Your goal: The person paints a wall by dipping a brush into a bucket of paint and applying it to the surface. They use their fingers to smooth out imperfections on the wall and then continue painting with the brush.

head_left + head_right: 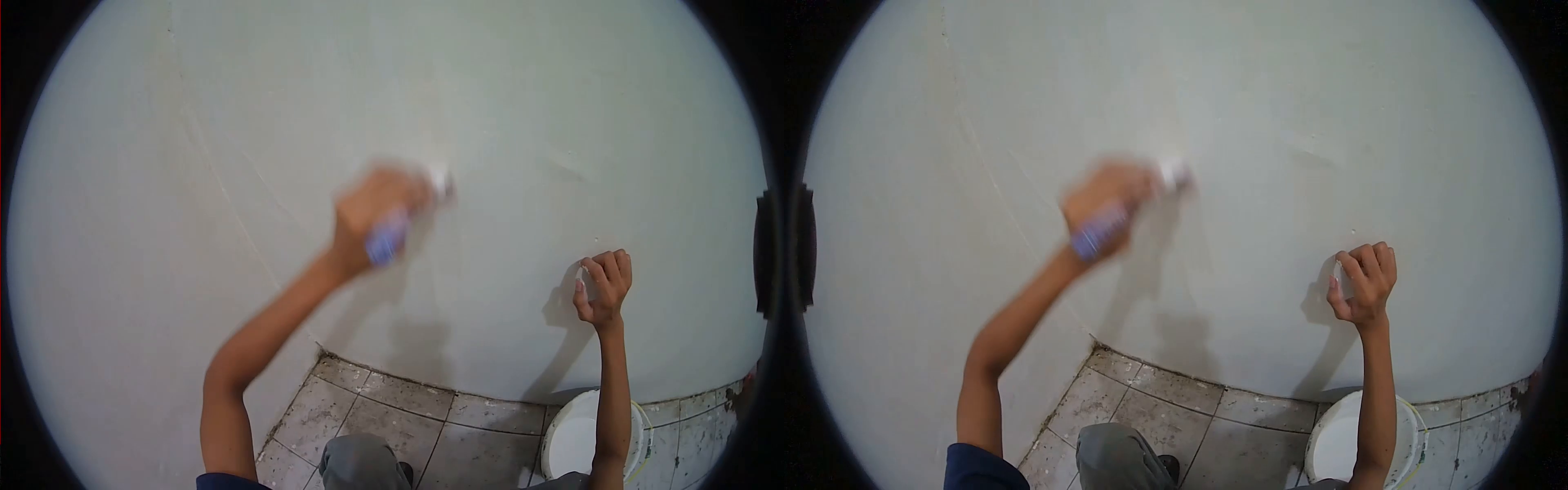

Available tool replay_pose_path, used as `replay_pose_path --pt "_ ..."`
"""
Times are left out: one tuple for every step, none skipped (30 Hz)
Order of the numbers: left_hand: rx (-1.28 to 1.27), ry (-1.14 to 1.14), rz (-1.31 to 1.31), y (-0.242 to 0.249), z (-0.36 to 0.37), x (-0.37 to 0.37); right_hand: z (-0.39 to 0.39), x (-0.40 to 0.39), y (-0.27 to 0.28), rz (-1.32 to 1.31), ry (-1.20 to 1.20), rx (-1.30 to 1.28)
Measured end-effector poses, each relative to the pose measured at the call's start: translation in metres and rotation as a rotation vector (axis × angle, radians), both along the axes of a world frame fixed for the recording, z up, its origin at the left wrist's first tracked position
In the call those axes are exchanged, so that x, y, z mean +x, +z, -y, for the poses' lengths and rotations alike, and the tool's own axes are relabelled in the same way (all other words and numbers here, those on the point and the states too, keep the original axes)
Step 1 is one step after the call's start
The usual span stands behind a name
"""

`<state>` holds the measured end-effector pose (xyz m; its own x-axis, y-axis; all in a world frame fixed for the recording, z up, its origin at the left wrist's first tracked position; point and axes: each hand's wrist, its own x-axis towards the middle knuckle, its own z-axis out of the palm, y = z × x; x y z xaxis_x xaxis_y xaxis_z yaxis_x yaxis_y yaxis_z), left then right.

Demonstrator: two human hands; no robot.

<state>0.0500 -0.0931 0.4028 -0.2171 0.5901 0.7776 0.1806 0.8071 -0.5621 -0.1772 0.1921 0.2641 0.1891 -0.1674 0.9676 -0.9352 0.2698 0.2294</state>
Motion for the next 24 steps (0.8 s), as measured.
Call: replay_pose_path --pt "-0.043 -0.121 -0.13 0.05 -0.003 -0.005 0.0 -0.002 -0.001 -0.006 -0.008 -0.002" --pt "-0.083 -0.148 -0.252 0.092 -0.003 -0.009 0.0 -0.003 -0.002 -0.01 -0.015 0.0" --pt "-0.129 -0.229 -0.352 0.128 -0.002 -0.015 0.0 -0.003 -0.002 -0.012 -0.017 0.002" --pt "-0.034 -0.263 -0.375 0.146 -0.004 -0.015 0.0 -0.003 -0.002 -0.015 -0.018 0.004" --pt "-0.066 -0.22 -0.45 0.161 0.0 -0.016 0.0 -0.004 -0.002 -0.017 -0.017 0.007" --pt "-0.063 -0.223 -0.439 0.156 0.003 -0.018 0.001 -0.004 -0.002 -0.02 -0.01 0.006" --pt "-0.062 -0.227 -0.429 0.148 0.005 -0.022 0.001 -0.004 -0.002 -0.023 -0.005 0.004" --pt "-0.061 -0.232 -0.413 0.137 0.008 -0.027 0.001 -0.004 -0.003 -0.021 -0.001 0.0" --pt "-0.107 -0.197 -0.347 0.107 0.015 -0.028 0.001 -0.003 -0.003 -0.018 0.002 0.001" --pt "-0.093 -0.03 -0.307 0.057 0.02 -0.026 0.001 -0.003 -0.002 -0.015 0.004 0.001" --pt "-0.027 0.106 -0.199 -0.003 0.027 -0.023 0.0 -0.003 -0.002 -0.01 0.004 -0.001" --pt "0.093 0.041 -0.062 -0.053 0.014 -0.01 0.0 -0.003 -0.002 -0.013 0.0 -0.004" --pt "0.184 0.025 0.091 -0.101 0.006 0.001 0.001 -0.003 -0.001 -0.018 -0.004 -0.008" --pt "0.253 0.004 0.228 -0.156 0.006 0.01 0.001 -0.002 -0.001 -0.023 -0.006 -0.01" --pt "0.38 -0.045 0.377 -0.196 -0.006 0.021 0.002 -0.002 -0.002 -0.022 -0.009 -0.015" --pt "0.408 -0.037 0.5 -0.227 -0.013 0.034 0.002 -0.002 -0.002 -0.024 -0.012 -0.017" --pt "0.437 -0.033 0.621 -0.24 -0.02 0.038 0.002 -0.003 -0.002 -0.028 -0.017 -0.016" --pt "0.416 -0.036 0.586 -0.244 -0.013 0.033 0.002 -0.004 -0.002 -0.031 -0.019 -0.017" --pt "0.398 -0.04 0.554 -0.246 -0.004 0.03 0.003 -0.004 -0.002 -0.031 -0.022 -0.017" --pt "0.385 -0.041 0.525 -0.242 0.003 0.029 0.002 -0.003 -0.002 -0.027 -0.022 -0.013" --pt "0.467 0.003 0.506 -0.218 0.013 0.024 0.0 -0.003 -0.002 -0.029 -0.025 -0.01" --pt "0.381 -0.167 0.317 -0.168 0.019 0.009 0.0 -0.002 -0.001 -0.029 -0.023 -0.01" --pt "0.213 -0.046 0.21 -0.114 0.022 0.008 0.002 -0.001 -0.001 -0.027 -0.019 -0.011" --pt "0.156 -0.079 0.063 -0.062 0.016 0.002 0.003 -0.002 -0.002 -0.027 -0.014 -0.012"
